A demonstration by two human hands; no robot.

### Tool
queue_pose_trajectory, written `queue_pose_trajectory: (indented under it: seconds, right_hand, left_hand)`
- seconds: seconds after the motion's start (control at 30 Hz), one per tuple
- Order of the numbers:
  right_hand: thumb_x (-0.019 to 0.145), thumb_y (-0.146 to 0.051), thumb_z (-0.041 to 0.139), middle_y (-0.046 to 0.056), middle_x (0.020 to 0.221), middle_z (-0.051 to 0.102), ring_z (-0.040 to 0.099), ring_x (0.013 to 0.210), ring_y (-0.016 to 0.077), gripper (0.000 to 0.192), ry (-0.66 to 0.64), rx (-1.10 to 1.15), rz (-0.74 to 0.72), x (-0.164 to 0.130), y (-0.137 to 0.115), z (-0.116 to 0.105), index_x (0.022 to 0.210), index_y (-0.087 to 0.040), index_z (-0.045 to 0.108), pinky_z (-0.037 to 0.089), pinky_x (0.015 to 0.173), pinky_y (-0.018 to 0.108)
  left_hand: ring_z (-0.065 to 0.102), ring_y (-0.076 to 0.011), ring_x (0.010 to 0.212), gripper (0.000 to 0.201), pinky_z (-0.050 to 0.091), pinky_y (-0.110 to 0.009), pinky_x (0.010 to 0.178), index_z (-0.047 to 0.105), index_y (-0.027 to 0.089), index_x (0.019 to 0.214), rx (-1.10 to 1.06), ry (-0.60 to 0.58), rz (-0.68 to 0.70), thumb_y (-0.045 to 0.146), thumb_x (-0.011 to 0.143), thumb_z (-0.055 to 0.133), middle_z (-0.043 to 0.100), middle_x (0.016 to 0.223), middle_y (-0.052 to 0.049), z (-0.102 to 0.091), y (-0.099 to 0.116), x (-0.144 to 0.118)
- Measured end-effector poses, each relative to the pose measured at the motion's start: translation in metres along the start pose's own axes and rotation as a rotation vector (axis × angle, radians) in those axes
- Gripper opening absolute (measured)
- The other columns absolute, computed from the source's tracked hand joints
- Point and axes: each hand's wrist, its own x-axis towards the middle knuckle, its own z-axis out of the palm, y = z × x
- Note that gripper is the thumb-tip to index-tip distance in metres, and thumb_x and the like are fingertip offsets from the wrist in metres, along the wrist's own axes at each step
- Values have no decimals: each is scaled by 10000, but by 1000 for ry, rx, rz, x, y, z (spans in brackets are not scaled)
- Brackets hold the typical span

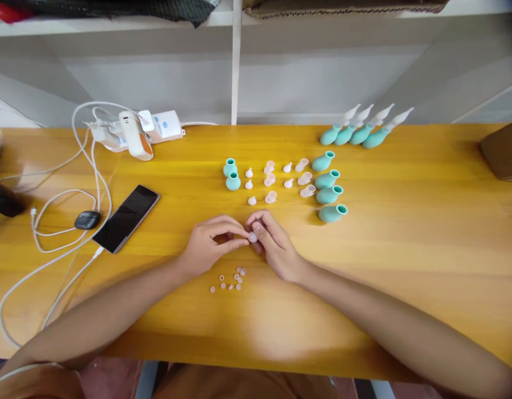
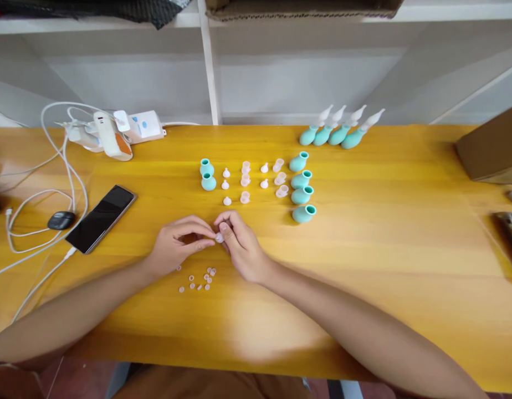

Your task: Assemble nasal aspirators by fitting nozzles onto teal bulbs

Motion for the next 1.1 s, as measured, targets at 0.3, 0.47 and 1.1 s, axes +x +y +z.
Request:
queue_pose_trajectory:
  seconds: [0.3,0.47,1.1]
  right_hand:
    - [1183,-578,480,-1,902,565,470,701,104,385,-82,-53,-54,0,-2,-4,1152,-209,586,381,626,269]
    - [1166,-590,522,-16,885,547,435,647,82,391,-70,14,-30,1,-4,-1,1141,-207,596,351,575,254]
    - [1054,-580,740,-61,823,551,510,575,58,414,-94,458,111,6,1,5,1080,-196,587,448,560,233]
  left_hand:
    - [739,-113,793,62,584,-197,667,813,182,989,161,59,217,174,962,869,797,979,-52,6,2,-4]
    - [752,-126,828,68,605,-208,695,788,186,1006,188,47,257,133,983,823,790,993,-55,7,1,-5]
    - [760,-125,860,135,615,-204,711,787,188,1066,186,49,308,85,981,806,790,1005,-54,5,2,-2]
